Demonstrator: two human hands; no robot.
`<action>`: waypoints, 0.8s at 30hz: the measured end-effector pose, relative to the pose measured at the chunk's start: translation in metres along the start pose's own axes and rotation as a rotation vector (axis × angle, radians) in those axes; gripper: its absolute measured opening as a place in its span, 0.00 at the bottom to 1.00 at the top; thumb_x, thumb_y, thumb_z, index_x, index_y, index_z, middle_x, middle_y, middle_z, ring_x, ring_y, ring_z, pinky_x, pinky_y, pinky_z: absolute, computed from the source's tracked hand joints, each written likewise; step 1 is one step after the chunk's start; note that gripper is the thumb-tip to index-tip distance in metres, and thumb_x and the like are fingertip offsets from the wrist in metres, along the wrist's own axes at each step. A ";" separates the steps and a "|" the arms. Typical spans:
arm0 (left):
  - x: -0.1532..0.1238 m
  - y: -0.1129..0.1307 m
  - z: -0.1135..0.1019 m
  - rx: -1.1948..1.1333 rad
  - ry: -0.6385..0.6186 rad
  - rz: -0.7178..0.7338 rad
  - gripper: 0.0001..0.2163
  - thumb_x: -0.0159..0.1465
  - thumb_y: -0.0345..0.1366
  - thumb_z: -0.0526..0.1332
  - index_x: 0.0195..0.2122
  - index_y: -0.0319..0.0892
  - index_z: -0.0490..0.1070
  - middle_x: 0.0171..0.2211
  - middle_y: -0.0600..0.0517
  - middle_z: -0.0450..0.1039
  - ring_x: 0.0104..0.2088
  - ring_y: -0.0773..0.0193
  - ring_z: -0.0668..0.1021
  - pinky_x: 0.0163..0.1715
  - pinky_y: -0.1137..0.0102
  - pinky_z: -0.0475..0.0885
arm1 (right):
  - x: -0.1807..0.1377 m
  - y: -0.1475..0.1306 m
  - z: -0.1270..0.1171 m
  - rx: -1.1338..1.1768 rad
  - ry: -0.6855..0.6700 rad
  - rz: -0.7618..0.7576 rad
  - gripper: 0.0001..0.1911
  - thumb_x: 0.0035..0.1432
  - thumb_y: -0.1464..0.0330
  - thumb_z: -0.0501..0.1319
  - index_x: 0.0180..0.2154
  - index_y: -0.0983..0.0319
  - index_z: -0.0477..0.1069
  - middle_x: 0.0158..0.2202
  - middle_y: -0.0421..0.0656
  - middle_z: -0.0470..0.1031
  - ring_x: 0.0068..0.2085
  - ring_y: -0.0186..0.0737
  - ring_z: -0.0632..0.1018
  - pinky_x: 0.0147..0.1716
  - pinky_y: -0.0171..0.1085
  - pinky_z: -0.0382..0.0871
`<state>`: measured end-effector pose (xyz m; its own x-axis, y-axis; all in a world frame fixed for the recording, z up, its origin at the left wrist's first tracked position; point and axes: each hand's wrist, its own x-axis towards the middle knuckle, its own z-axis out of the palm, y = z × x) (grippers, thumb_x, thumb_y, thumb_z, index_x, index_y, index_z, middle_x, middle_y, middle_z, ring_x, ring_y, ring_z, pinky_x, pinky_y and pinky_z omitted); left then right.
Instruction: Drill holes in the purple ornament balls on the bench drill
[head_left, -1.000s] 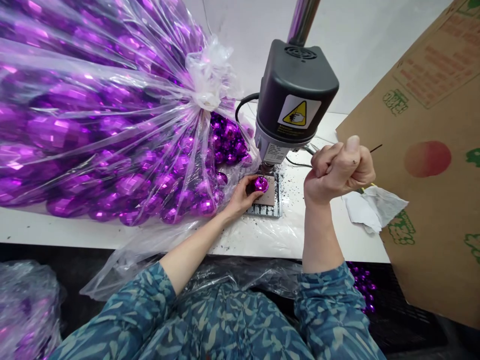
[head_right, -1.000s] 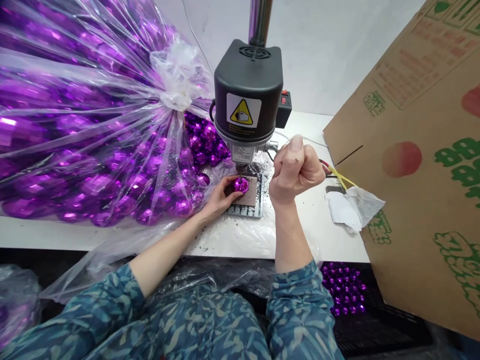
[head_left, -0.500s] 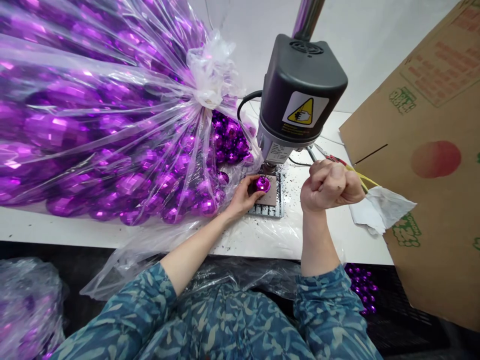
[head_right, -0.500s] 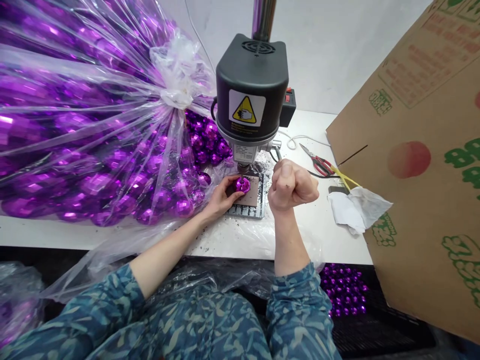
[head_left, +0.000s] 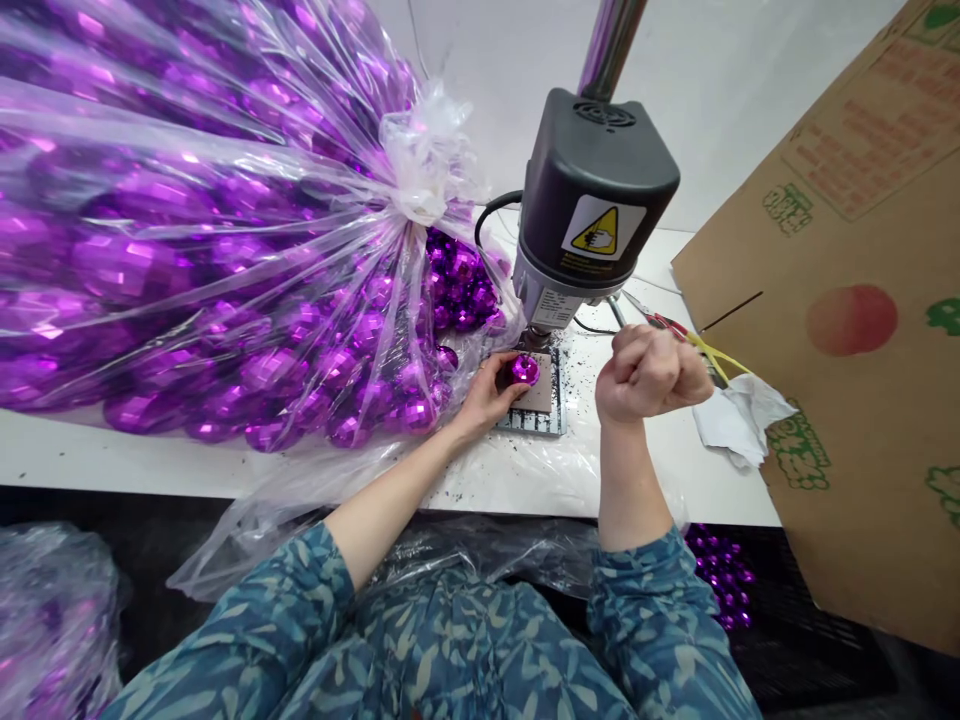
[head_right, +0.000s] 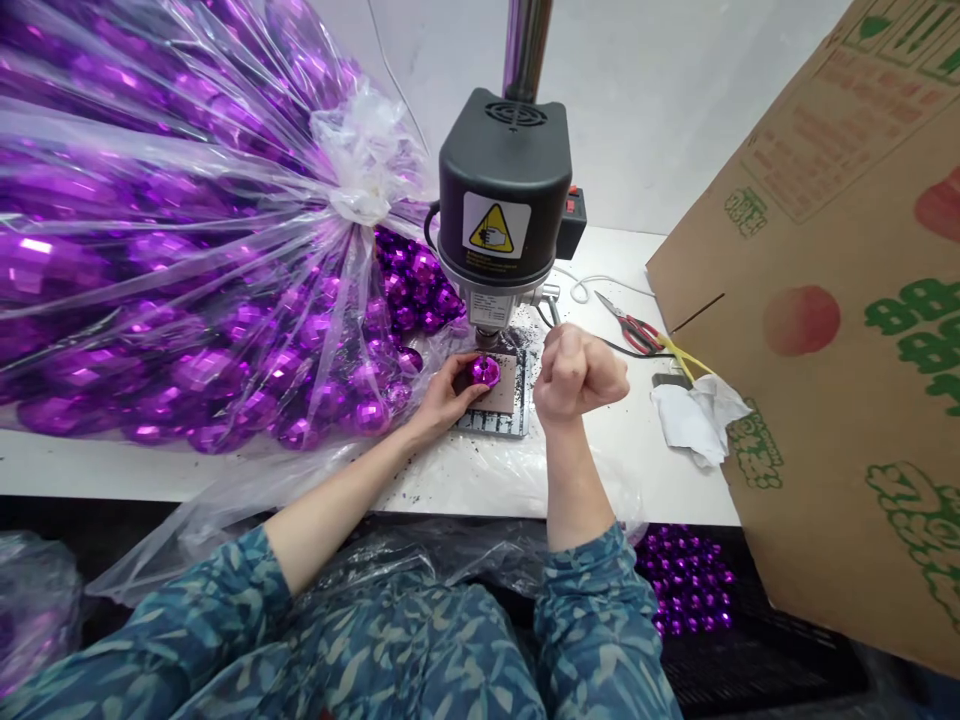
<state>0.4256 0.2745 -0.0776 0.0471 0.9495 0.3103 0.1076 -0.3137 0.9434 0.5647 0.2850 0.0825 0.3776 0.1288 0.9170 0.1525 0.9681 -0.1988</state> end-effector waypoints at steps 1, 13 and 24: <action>0.000 0.001 0.001 0.000 0.007 -0.007 0.22 0.61 0.39 0.70 0.54 0.42 0.69 0.53 0.41 0.75 0.54 0.50 0.77 0.56 0.55 0.71 | 0.008 -0.002 0.004 -0.008 0.003 0.033 0.28 0.64 0.66 0.59 0.21 0.59 0.42 0.12 0.30 0.44 0.13 0.24 0.49 0.15 0.32 0.44; -0.112 0.089 -0.055 0.319 -0.807 0.204 0.16 0.55 0.37 0.68 0.44 0.44 0.70 0.39 0.48 0.75 0.38 0.55 0.76 0.40 0.62 0.74 | 0.049 -0.002 0.024 0.002 0.019 0.335 0.24 0.63 0.67 0.61 0.19 0.58 0.51 0.13 0.30 0.49 0.13 0.24 0.53 0.16 0.32 0.43; -0.035 0.082 -0.081 0.995 -0.444 0.330 0.20 0.67 0.19 0.49 0.55 0.38 0.70 0.49 0.40 0.75 0.51 0.52 0.75 0.50 0.59 0.73 | 0.047 -0.002 0.024 -0.004 0.034 0.289 0.26 0.64 0.66 0.60 0.20 0.58 0.47 0.13 0.30 0.48 0.13 0.23 0.53 0.16 0.31 0.44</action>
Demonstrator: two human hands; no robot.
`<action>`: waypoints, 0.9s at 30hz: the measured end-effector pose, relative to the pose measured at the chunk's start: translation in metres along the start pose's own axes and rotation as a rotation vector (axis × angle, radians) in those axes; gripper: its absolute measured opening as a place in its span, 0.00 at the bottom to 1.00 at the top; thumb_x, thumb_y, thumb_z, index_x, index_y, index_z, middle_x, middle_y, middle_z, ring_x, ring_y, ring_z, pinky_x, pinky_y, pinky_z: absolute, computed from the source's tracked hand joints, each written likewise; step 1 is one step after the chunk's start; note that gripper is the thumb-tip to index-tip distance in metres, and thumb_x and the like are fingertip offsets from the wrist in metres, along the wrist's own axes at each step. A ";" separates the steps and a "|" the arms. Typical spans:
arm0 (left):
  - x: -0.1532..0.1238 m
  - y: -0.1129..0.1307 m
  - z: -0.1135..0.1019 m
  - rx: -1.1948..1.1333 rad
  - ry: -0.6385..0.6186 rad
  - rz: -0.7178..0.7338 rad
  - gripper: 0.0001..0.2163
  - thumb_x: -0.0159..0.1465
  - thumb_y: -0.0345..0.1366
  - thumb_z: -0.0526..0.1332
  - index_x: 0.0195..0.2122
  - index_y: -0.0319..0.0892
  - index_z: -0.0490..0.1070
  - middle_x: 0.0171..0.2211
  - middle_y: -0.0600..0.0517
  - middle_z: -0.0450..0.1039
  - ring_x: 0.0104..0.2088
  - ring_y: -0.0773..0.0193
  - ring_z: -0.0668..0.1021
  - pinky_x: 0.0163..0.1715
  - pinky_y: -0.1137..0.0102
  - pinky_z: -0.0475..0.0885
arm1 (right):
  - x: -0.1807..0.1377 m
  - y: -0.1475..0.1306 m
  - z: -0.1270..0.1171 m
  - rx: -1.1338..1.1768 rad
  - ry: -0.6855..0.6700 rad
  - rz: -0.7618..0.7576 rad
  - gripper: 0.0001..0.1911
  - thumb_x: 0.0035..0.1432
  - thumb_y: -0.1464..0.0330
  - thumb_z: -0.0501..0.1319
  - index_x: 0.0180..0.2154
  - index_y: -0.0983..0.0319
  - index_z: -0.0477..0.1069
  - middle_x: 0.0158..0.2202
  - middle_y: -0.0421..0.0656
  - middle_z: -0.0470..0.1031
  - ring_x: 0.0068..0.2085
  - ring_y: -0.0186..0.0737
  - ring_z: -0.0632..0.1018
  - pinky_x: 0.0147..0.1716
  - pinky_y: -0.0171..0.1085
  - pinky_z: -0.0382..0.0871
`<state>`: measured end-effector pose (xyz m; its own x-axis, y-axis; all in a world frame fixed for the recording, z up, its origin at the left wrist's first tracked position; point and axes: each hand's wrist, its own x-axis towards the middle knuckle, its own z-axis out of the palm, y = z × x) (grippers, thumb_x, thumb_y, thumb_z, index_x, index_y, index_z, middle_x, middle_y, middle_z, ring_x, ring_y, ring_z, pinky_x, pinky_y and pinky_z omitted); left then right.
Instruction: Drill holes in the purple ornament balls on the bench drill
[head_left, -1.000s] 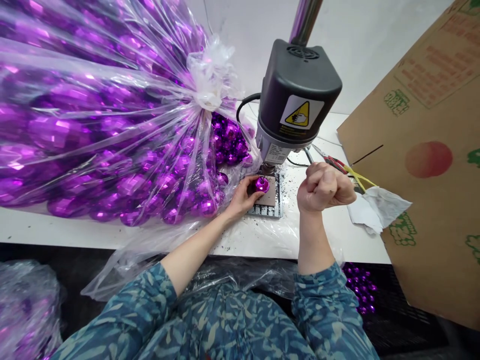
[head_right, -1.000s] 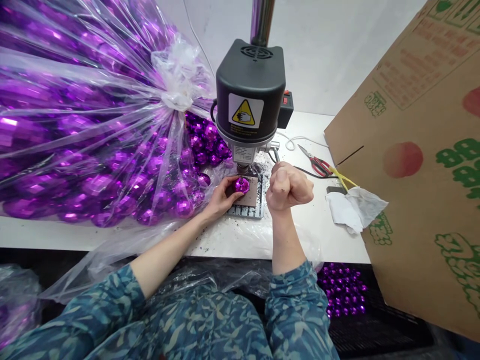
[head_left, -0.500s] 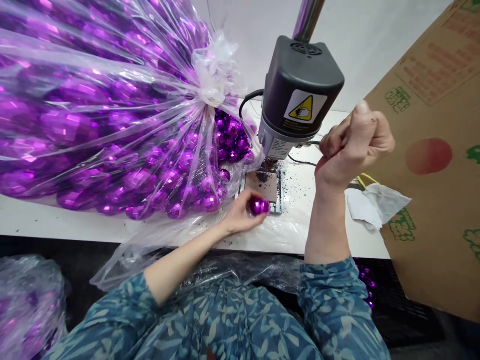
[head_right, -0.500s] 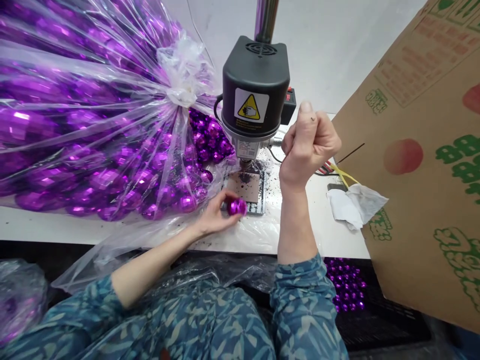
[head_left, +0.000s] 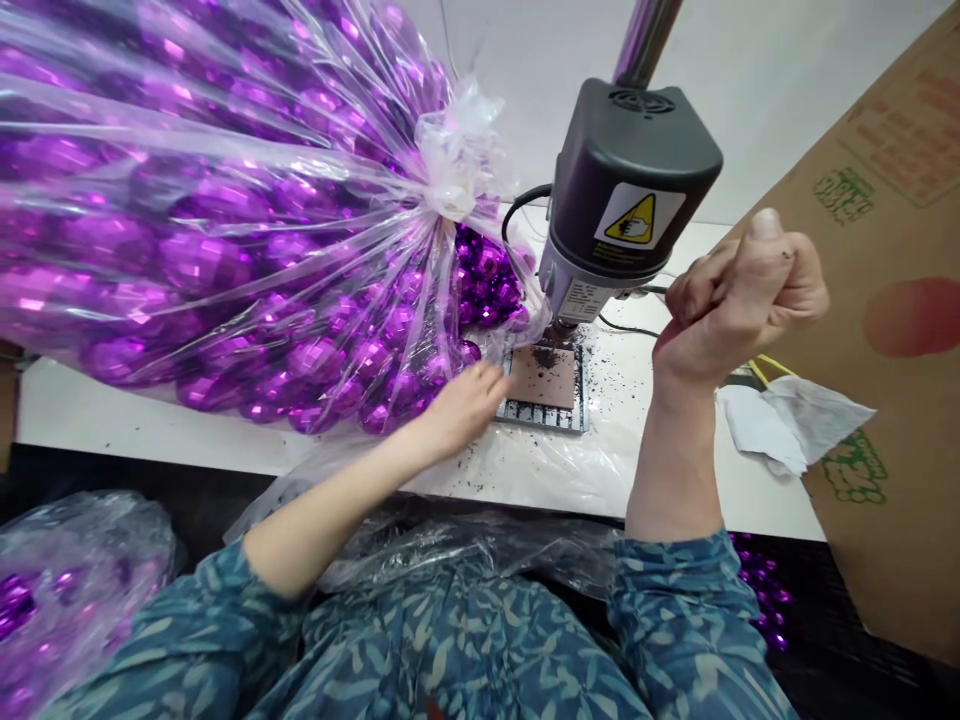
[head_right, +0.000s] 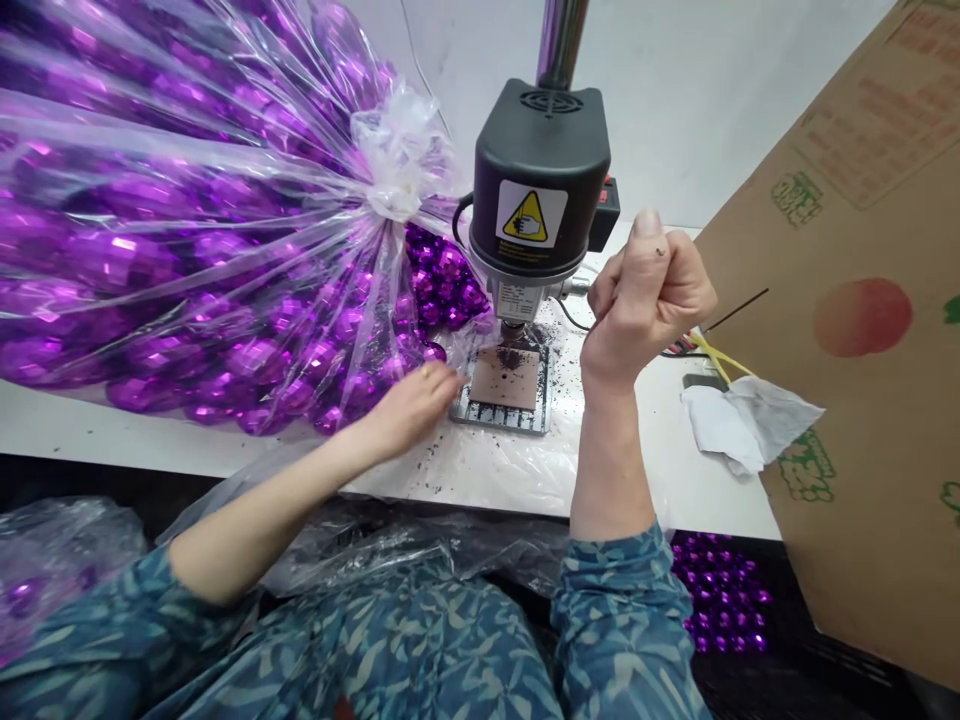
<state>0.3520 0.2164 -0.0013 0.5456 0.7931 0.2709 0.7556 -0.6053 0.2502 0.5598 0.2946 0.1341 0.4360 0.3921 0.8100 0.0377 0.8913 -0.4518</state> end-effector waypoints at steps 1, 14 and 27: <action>0.016 -0.010 -0.003 0.073 -0.015 -0.094 0.22 0.62 0.16 0.50 0.53 0.37 0.71 0.48 0.38 0.75 0.51 0.50 0.74 0.49 0.58 0.73 | 0.000 -0.001 0.000 -0.025 0.004 0.004 0.26 0.64 0.64 0.61 0.20 0.58 0.47 0.13 0.30 0.47 0.13 0.23 0.53 0.16 0.31 0.44; 0.064 -0.043 -0.014 0.352 -0.181 -0.303 0.14 0.63 0.23 0.55 0.46 0.35 0.78 0.54 0.33 0.70 0.55 0.41 0.72 0.50 0.56 0.69 | -0.004 -0.004 -0.002 -0.136 0.002 0.045 0.28 0.66 0.57 0.58 0.22 0.57 0.44 0.13 0.30 0.47 0.14 0.24 0.54 0.17 0.33 0.48; 0.091 -0.050 0.007 0.298 -0.210 -0.351 0.20 0.58 0.21 0.61 0.52 0.38 0.73 0.56 0.33 0.68 0.54 0.37 0.74 0.50 0.52 0.70 | -0.005 0.000 -0.003 -0.122 0.010 0.028 0.28 0.65 0.57 0.59 0.22 0.57 0.44 0.13 0.29 0.47 0.14 0.23 0.52 0.16 0.33 0.47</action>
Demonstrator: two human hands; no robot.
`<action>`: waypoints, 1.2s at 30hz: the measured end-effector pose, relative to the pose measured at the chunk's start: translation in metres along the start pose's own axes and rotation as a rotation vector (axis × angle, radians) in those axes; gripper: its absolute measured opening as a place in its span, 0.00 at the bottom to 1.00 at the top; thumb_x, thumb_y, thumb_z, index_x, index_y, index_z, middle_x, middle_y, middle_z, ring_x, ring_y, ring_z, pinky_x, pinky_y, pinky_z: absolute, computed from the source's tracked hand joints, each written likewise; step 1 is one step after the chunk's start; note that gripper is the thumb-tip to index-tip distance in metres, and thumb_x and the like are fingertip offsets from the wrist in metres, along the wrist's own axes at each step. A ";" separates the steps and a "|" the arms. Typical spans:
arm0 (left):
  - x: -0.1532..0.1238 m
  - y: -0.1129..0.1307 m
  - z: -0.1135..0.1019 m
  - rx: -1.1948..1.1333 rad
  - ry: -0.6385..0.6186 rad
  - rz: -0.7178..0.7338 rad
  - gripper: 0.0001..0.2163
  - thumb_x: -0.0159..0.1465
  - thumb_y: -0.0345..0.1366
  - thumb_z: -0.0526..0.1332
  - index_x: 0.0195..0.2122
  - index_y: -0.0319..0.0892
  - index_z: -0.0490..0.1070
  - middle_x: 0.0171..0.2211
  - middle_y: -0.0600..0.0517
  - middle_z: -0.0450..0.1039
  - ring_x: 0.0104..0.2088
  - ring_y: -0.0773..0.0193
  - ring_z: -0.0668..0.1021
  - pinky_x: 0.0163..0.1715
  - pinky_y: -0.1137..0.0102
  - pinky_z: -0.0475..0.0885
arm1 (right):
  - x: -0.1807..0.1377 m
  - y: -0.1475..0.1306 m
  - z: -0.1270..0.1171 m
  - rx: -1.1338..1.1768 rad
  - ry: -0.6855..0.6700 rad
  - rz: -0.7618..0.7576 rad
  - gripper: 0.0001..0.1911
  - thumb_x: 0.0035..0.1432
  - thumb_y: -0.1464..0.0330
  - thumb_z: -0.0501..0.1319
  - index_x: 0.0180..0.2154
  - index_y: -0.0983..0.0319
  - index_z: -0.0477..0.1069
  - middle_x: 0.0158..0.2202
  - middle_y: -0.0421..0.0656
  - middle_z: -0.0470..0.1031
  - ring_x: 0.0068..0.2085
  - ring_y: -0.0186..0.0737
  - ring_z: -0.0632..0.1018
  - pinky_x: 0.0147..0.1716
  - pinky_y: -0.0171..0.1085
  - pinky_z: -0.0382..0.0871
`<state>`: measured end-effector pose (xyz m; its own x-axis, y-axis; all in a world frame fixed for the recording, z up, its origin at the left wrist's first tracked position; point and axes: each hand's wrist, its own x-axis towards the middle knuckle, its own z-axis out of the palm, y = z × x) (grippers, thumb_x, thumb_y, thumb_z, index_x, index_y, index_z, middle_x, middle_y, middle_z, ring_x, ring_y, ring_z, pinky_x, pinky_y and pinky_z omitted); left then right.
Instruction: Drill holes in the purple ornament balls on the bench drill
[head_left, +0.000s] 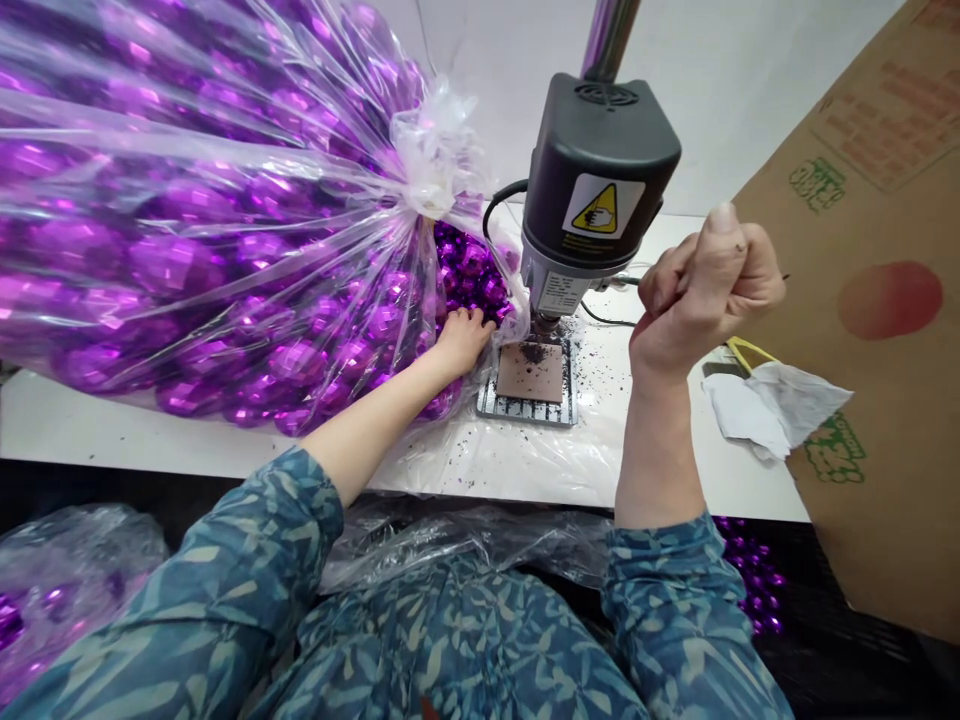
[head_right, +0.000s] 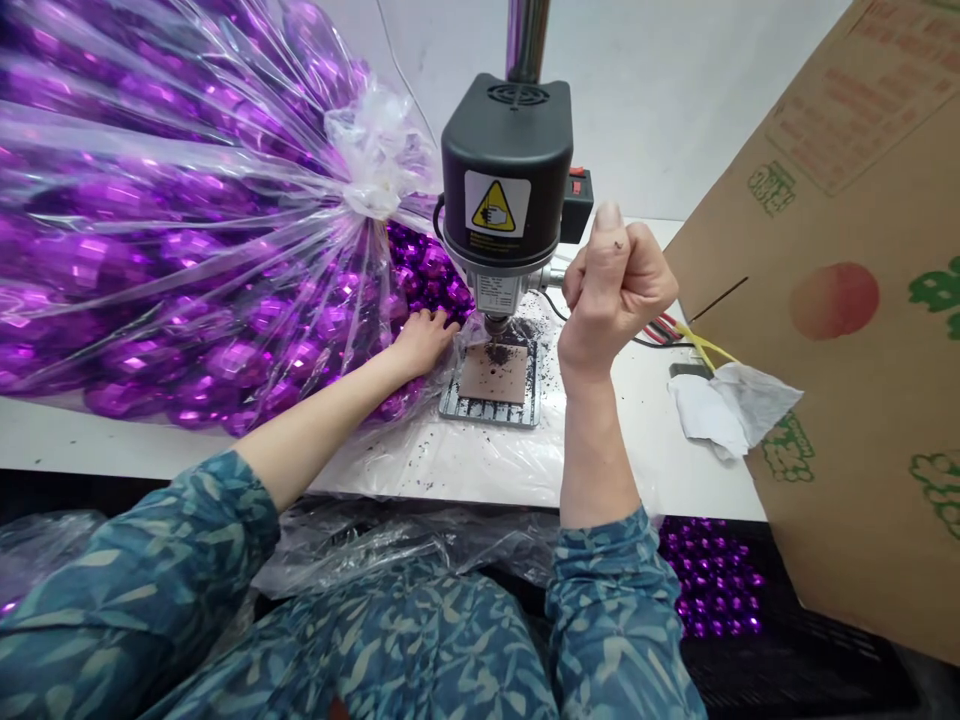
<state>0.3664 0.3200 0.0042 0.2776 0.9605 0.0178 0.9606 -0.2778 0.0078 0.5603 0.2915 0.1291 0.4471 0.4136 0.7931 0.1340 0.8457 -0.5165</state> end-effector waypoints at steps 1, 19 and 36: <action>-0.002 -0.002 -0.002 -0.048 0.035 -0.006 0.20 0.58 0.21 0.62 0.52 0.38 0.73 0.55 0.34 0.69 0.54 0.38 0.74 0.51 0.52 0.70 | 0.000 0.000 0.000 0.003 -0.004 -0.001 0.29 0.65 0.56 0.60 0.22 0.57 0.44 0.13 0.29 0.47 0.14 0.23 0.52 0.16 0.33 0.47; -0.061 0.063 0.037 -1.928 0.093 -0.290 0.23 0.66 0.52 0.64 0.56 0.47 0.64 0.42 0.49 0.78 0.31 0.65 0.81 0.33 0.66 0.79 | -0.003 0.000 0.001 -0.071 0.009 -0.010 0.31 0.64 0.47 0.57 0.23 0.55 0.43 0.14 0.29 0.45 0.14 0.25 0.51 0.15 0.34 0.46; -0.047 0.060 0.037 -1.915 0.356 -0.347 0.24 0.53 0.41 0.74 0.45 0.45 0.63 0.38 0.53 0.77 0.37 0.64 0.81 0.42 0.66 0.77 | -0.006 0.001 -0.002 0.056 -0.018 -0.076 0.27 0.67 0.57 0.59 0.21 0.57 0.49 0.14 0.30 0.47 0.14 0.23 0.54 0.16 0.32 0.48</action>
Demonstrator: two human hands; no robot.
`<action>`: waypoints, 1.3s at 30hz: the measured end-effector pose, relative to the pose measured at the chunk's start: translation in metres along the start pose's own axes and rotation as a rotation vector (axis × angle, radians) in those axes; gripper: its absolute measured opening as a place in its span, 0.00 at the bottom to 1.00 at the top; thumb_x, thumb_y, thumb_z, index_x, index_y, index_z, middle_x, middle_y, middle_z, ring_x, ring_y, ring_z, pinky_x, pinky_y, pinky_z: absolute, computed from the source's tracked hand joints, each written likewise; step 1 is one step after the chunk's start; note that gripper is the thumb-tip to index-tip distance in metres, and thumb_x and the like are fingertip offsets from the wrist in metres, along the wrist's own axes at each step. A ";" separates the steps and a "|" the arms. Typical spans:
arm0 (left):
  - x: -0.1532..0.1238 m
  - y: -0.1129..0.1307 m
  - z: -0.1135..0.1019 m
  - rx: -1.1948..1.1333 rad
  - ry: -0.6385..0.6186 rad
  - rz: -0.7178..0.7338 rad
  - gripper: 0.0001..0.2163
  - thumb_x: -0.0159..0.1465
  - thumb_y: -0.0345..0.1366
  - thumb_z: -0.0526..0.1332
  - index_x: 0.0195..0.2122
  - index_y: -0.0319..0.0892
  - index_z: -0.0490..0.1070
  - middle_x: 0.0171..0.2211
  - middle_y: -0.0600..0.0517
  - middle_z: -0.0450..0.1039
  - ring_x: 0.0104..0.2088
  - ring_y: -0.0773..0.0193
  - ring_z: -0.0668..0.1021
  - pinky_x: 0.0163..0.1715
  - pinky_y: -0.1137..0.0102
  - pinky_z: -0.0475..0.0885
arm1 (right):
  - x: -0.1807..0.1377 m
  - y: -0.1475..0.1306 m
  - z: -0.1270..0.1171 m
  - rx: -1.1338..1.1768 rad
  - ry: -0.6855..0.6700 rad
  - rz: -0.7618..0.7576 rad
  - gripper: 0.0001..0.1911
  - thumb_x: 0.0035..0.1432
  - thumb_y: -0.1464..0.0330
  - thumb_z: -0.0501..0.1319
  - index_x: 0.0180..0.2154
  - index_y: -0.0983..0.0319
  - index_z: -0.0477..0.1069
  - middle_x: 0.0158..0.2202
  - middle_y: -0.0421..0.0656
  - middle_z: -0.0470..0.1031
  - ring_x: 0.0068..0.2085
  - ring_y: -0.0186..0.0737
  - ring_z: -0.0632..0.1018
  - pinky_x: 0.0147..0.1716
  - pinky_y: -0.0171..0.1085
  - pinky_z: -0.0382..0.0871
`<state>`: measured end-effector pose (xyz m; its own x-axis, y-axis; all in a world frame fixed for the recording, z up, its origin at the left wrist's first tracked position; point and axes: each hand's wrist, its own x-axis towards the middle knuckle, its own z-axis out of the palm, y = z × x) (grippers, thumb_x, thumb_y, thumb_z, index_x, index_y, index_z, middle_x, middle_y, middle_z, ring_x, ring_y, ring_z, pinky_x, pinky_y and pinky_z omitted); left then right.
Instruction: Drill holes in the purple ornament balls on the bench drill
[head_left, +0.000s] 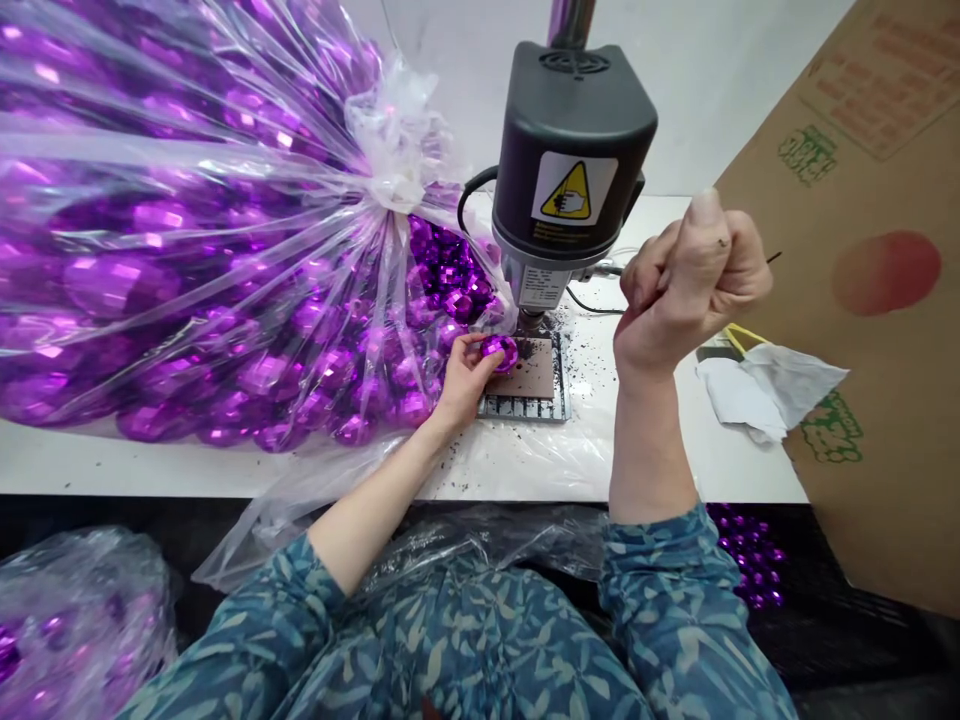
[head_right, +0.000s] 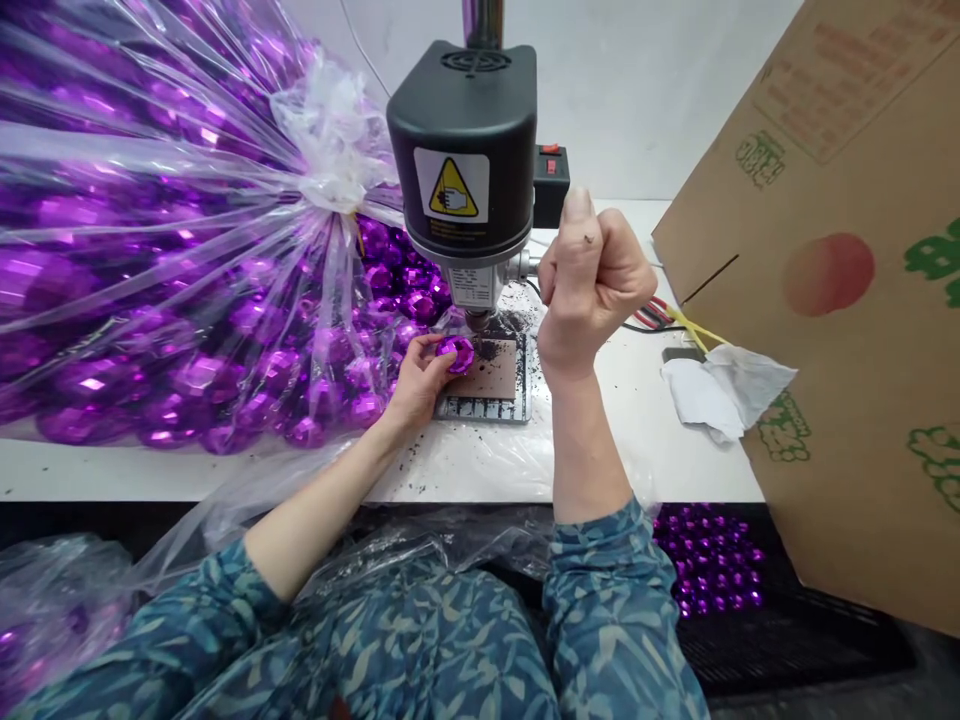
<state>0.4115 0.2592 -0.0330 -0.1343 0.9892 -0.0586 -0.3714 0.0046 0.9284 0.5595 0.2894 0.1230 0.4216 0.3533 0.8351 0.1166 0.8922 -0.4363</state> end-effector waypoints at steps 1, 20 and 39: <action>0.001 -0.002 -0.002 0.080 0.036 0.062 0.25 0.52 0.41 0.75 0.45 0.45 0.63 0.36 0.54 0.77 0.37 0.64 0.80 0.41 0.67 0.76 | 0.000 0.000 0.000 -0.020 -0.005 0.004 0.27 0.67 0.57 0.58 0.21 0.57 0.48 0.14 0.30 0.48 0.14 0.23 0.54 0.17 0.33 0.49; 0.021 -0.028 -0.012 0.455 -0.176 0.280 0.23 0.58 0.37 0.73 0.53 0.43 0.70 0.52 0.44 0.76 0.53 0.53 0.79 0.59 0.54 0.73 | 0.000 0.003 0.000 -0.089 -0.005 0.001 0.29 0.65 0.50 0.57 0.22 0.57 0.45 0.13 0.30 0.47 0.14 0.23 0.53 0.17 0.33 0.49; 0.019 -0.029 -0.010 0.480 -0.261 0.313 0.26 0.56 0.42 0.75 0.52 0.43 0.68 0.53 0.42 0.76 0.56 0.50 0.78 0.61 0.53 0.71 | 0.000 0.002 0.001 -0.003 0.008 -0.012 0.27 0.66 0.56 0.59 0.22 0.58 0.48 0.14 0.29 0.48 0.14 0.21 0.53 0.17 0.31 0.51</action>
<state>0.4109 0.2764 -0.0646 0.0811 0.9572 0.2777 0.1116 -0.2856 0.9518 0.5585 0.2912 0.1223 0.4275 0.3402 0.8376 0.1247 0.8954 -0.4274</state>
